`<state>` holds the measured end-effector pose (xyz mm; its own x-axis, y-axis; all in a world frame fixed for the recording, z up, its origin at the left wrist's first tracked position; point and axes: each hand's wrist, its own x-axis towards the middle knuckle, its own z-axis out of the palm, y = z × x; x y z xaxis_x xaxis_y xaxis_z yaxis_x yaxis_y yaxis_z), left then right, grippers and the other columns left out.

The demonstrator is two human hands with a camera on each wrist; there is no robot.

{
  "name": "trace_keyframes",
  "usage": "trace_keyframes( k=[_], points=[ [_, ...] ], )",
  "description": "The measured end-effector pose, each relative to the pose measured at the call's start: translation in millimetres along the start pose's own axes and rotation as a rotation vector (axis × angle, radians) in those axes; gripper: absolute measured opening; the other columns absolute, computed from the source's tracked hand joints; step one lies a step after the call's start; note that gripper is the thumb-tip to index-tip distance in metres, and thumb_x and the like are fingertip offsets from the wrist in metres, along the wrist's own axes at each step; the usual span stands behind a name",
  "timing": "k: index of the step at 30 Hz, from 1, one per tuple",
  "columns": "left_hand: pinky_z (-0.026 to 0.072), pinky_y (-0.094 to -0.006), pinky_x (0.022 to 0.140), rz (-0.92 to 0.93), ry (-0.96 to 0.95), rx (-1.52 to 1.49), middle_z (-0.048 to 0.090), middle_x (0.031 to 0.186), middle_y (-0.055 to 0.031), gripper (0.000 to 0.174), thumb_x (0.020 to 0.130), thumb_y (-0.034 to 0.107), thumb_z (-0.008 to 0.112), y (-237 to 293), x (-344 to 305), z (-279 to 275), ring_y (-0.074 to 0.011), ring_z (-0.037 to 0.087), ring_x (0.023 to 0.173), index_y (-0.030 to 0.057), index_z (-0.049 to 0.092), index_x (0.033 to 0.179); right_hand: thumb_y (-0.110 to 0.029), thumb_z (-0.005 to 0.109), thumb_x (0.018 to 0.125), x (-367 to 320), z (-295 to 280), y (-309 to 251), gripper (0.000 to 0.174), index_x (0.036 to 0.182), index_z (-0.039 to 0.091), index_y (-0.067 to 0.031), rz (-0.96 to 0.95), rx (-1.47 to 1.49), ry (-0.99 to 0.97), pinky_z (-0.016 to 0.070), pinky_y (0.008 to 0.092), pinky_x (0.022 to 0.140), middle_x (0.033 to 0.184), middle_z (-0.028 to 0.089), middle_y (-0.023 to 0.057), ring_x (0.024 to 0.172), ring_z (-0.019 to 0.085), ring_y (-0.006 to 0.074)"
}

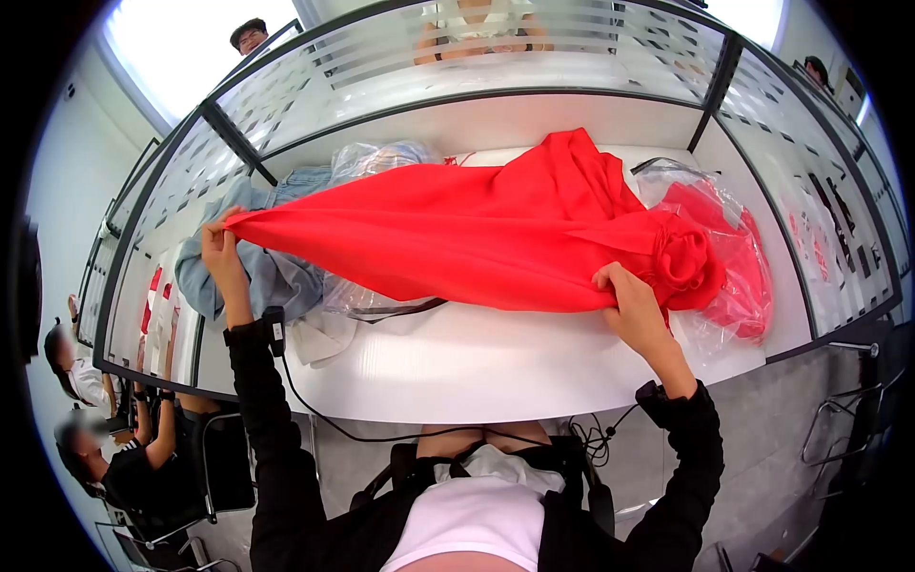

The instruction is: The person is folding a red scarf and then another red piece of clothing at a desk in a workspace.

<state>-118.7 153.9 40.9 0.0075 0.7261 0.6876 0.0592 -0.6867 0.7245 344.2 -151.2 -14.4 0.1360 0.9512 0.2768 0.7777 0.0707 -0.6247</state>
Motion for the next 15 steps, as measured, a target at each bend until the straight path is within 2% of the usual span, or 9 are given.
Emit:
trace_keyframes(
  k=[3, 6, 9, 12, 15],
  points=[
    [0.0476, -0.0263, 0.077, -0.167, 0.055, -0.169, 0.058, 0.105, -0.0084, 0.007, 0.092, 0.006, 0.046, -24, -6, -3, -0.0162, 0.058, 0.092, 0.0051, 0.047, 0.099, 0.005, 0.057, 0.064, -4, -2, -7, 0.033, 0.095, 0.049, -0.0029, -0.064, -0.091, -0.032, 0.0434, 0.0366, 0.076, 0.091, 0.056, 0.0125, 0.086, 0.053, 0.0319],
    [0.0486, -0.024, 0.07, -0.25, 0.125, -0.113, 0.057, 0.089, -0.0061, 0.007, 0.092, 0.006, 0.046, -26, -11, 6, -0.0122, 0.057, 0.081, 0.004, 0.046, 0.099, 0.0, 0.06, 0.066, -6, -2, -7, 0.031, 0.096, 0.053, -0.0033, -0.186, -0.192, -0.101, 0.043, 0.0374, 0.074, 0.09, 0.056, 0.0116, 0.083, 0.052, 0.0308],
    [0.0449, -0.0205, 0.066, -0.243, 0.019, -0.154, 0.053, 0.084, -0.0012, 0.007, 0.093, 0.01, 0.047, -13, -19, 22, -0.0073, 0.053, 0.077, 0.0049, 0.047, 0.099, -0.003, 0.06, 0.07, -11, -2, -5, 0.02, 0.09, 0.056, -0.0028, -0.239, -0.192, -0.138, 0.0434, 0.0376, 0.075, 0.092, 0.057, 0.0111, 0.083, 0.054, 0.0296],
    [0.0391, -0.0173, 0.064, -0.166, 0.016, -0.047, 0.051, 0.083, 0.002, 0.008, 0.094, 0.013, 0.049, -31, -19, 21, -0.0039, 0.048, 0.074, 0.0054, 0.048, 0.097, -0.004, 0.06, 0.075, -17, -1, -2, 0.013, 0.087, 0.056, -0.0019, -0.155, -0.123, -0.116, 0.0434, 0.0367, 0.08, 0.094, 0.058, 0.0109, 0.089, 0.055, 0.0289],
    [0.035, -0.0165, 0.063, -0.236, 0.041, -0.03, 0.05, 0.082, 0.0032, 0.007, 0.094, 0.012, 0.049, -30, -22, 26, -0.0026, 0.043, 0.07, 0.0062, 0.049, 0.096, -0.005, 0.059, 0.078, -15, -7, -12, 0.009, 0.085, 0.055, -0.0014, -0.025, 0.086, -0.132, 0.042, 0.0362, 0.086, 0.111, 0.056, 0.0135, 0.101, 0.054, 0.0308]
  ],
)
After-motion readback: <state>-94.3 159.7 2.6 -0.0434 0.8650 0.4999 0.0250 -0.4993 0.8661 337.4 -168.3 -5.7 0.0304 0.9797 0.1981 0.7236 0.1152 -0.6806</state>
